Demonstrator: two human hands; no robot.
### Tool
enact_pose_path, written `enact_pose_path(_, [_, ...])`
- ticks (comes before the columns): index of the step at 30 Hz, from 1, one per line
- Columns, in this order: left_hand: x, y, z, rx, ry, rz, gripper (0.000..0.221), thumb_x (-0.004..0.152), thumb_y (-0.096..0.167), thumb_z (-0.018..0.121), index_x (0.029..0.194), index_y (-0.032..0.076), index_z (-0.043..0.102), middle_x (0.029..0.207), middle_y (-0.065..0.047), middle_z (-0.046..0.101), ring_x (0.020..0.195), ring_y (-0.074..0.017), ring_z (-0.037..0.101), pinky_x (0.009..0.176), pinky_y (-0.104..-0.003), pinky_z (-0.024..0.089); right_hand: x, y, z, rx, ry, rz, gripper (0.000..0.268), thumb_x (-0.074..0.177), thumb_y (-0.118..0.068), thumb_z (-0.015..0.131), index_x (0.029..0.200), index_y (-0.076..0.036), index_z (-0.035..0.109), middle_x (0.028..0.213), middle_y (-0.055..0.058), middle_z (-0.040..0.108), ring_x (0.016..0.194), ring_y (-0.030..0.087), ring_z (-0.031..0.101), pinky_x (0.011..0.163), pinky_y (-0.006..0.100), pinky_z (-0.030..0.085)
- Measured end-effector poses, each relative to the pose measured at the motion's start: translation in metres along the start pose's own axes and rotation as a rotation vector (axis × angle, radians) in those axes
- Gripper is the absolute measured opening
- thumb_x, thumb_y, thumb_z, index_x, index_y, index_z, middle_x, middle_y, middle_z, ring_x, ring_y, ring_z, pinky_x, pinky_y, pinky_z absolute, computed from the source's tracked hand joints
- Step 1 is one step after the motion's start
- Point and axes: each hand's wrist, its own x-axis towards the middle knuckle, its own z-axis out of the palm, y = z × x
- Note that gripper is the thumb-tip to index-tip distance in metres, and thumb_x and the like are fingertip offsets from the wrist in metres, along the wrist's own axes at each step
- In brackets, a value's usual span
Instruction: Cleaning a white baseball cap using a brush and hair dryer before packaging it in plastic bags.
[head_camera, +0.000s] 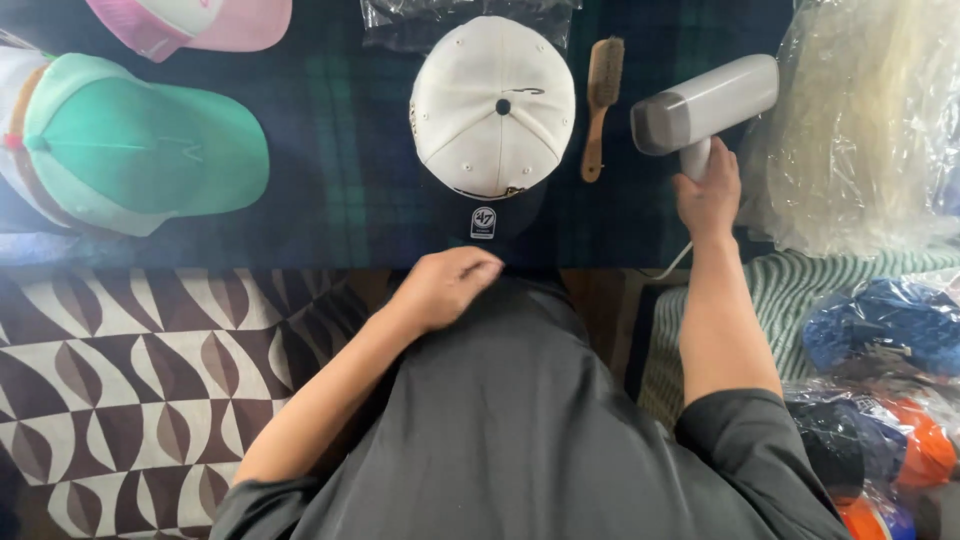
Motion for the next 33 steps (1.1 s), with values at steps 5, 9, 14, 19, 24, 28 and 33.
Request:
enact_pose_path(5, [-0.038,-0.055,-0.017,-0.204,0.496,-0.19,0.016,0.101,0.017,0.065,0.108,0.013,0.078,0.091,-0.008,0.08,0.087,-0.0168,0.079,0.076,-0.03,0.064,0.014,0.031,0.043,-0.162,-0.041,0.239,0.06,0.077,-0.01,0.079,0.132,-0.02,0.058,0.117,0.005,0.051,0.111,0.035,0.061,0.095,0.051,0.054])
enact_pose_path(9, [-0.027,-0.058,-0.025,-0.339,0.638,-0.184,0.018,0.103,0.013,0.062,0.113,0.006,0.074,0.093,-0.014,0.078,0.084,-0.0192,0.077,0.077,-0.03,0.064,0.012,0.051,0.06,-0.207,0.003,0.164,0.058,0.078,-0.018,0.079,0.131,-0.019,0.058,0.114,0.008,0.052,0.107,0.037,0.059,0.091,0.052,0.055])
enact_pose_path(14, [0.012,-0.059,-0.046,-0.25,0.765,-0.025,0.026,0.103,0.019,0.062,0.124,0.007,0.069,0.103,-0.016,0.072,0.097,-0.0239,0.07,0.086,-0.039,0.056,0.016,0.034,0.043,-0.451,-0.201,0.26,0.076,0.079,-0.032,0.083,0.146,-0.019,0.049,0.125,0.017,0.056,0.112,0.043,0.057,0.084,0.062,0.051])
enact_pose_path(19, [0.061,-0.095,-0.082,-0.439,0.762,-0.034,0.035,0.105,0.022,0.062,0.137,0.006,0.061,0.119,-0.019,0.068,0.109,-0.0266,0.066,0.092,-0.043,0.058,-0.012,-0.048,0.023,-0.123,0.099,0.173,0.048,0.084,-0.022,0.081,0.129,-0.017,0.066,0.108,0.012,0.061,0.101,0.036,0.062,0.086,0.051,0.054])
enact_pose_path(24, [0.096,-0.11,-0.071,-0.778,0.65,-0.154,0.041,0.103,0.019,0.06,0.14,0.002,0.058,0.11,-0.015,0.072,0.094,-0.0257,0.073,0.077,-0.043,0.066,-0.046,-0.143,0.082,0.85,-0.288,0.41,0.048,0.09,-0.007,0.074,0.136,-0.004,0.062,0.108,0.015,0.073,0.092,0.022,0.071,0.069,0.035,0.064])
enact_pose_path(28, [0.092,-0.104,-0.049,-0.936,0.699,-0.171,0.031,0.101,0.013,0.062,0.13,0.006,0.065,0.102,-0.009,0.069,0.086,-0.0214,0.073,0.068,-0.034,0.064,-0.049,-0.145,0.089,1.046,-0.363,0.504,0.033,0.088,-0.004,0.078,0.12,-0.007,0.071,0.094,0.005,0.073,0.084,0.017,0.071,0.061,0.03,0.062])
enact_pose_path(33, [0.071,-0.044,-0.045,-0.954,0.779,-0.045,0.03,0.1,0.007,0.064,0.13,0.003,0.064,0.093,-0.007,0.065,0.087,-0.0149,0.064,0.08,-0.03,0.058,-0.054,-0.14,0.075,1.181,-0.33,0.438,0.03,0.086,0.005,0.079,0.114,-0.005,0.071,0.078,0.0,0.063,0.073,0.013,0.067,0.053,0.026,0.058])
